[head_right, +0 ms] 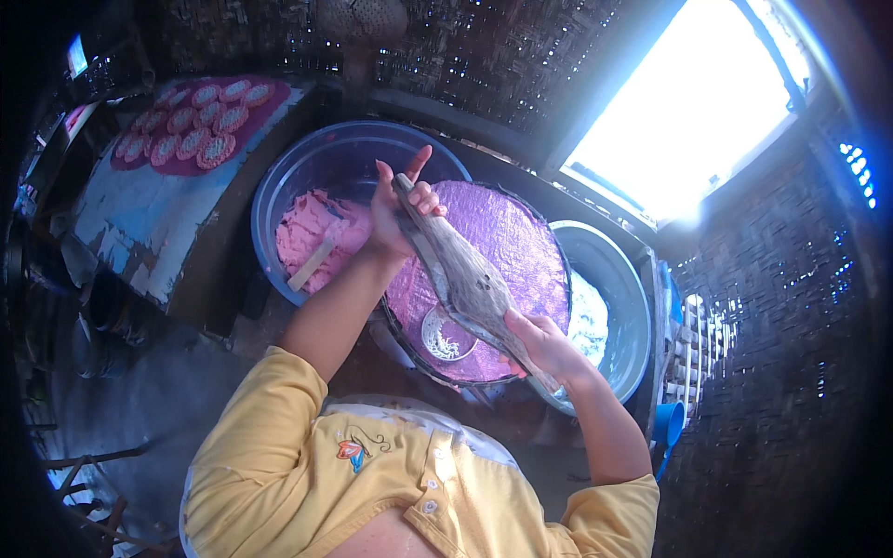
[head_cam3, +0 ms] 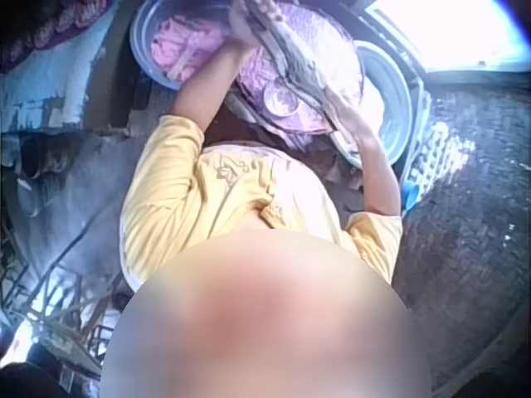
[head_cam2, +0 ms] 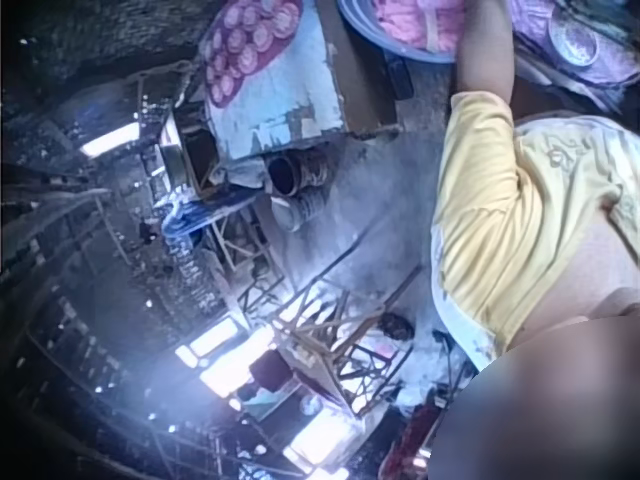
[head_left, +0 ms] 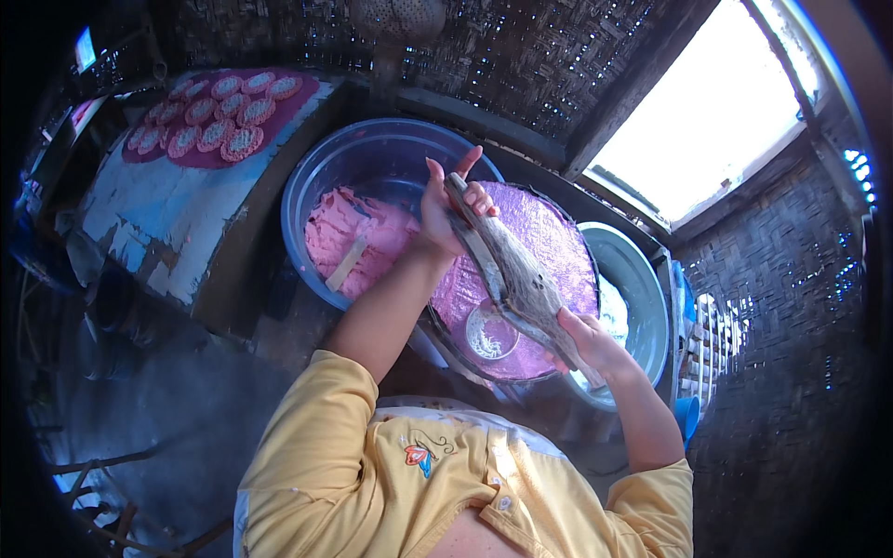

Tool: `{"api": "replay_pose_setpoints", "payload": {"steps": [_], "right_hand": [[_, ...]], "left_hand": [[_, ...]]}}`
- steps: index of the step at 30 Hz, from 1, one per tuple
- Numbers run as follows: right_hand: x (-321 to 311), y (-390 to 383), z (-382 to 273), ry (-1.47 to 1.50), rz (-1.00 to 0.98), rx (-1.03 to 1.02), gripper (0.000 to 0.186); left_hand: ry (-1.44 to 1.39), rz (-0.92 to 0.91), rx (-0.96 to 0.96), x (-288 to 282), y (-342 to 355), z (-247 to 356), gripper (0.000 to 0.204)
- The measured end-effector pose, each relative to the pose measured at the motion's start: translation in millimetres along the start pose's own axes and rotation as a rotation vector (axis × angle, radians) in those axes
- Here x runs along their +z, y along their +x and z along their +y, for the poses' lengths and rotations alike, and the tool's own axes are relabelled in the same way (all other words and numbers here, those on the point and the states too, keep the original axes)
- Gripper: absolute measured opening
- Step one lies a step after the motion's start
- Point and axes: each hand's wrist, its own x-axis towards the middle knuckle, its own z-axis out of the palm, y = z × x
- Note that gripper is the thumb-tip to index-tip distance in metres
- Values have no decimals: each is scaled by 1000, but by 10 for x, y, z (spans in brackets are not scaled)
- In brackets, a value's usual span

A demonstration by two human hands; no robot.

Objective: The person uses a wooden press to extrude pink batter into ring shapes on a purple cloth inside a steamer basket. They then scoop white batter from a separate bowl and apply it into the centers of the pink rings. The finished items are transferred to a tray.

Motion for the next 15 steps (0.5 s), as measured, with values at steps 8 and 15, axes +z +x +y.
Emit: {"api": "replay_pose_setpoints", "payload": {"steps": [8,15], "right_hand": [[-179,-235,67,-36,51,149,50],[40,-270,254,7,-1,172,49]], "left_hand": [[-14,210,0,-16,-121,-405,69],[-33,283,-32,112,-426,-320,72]]}}
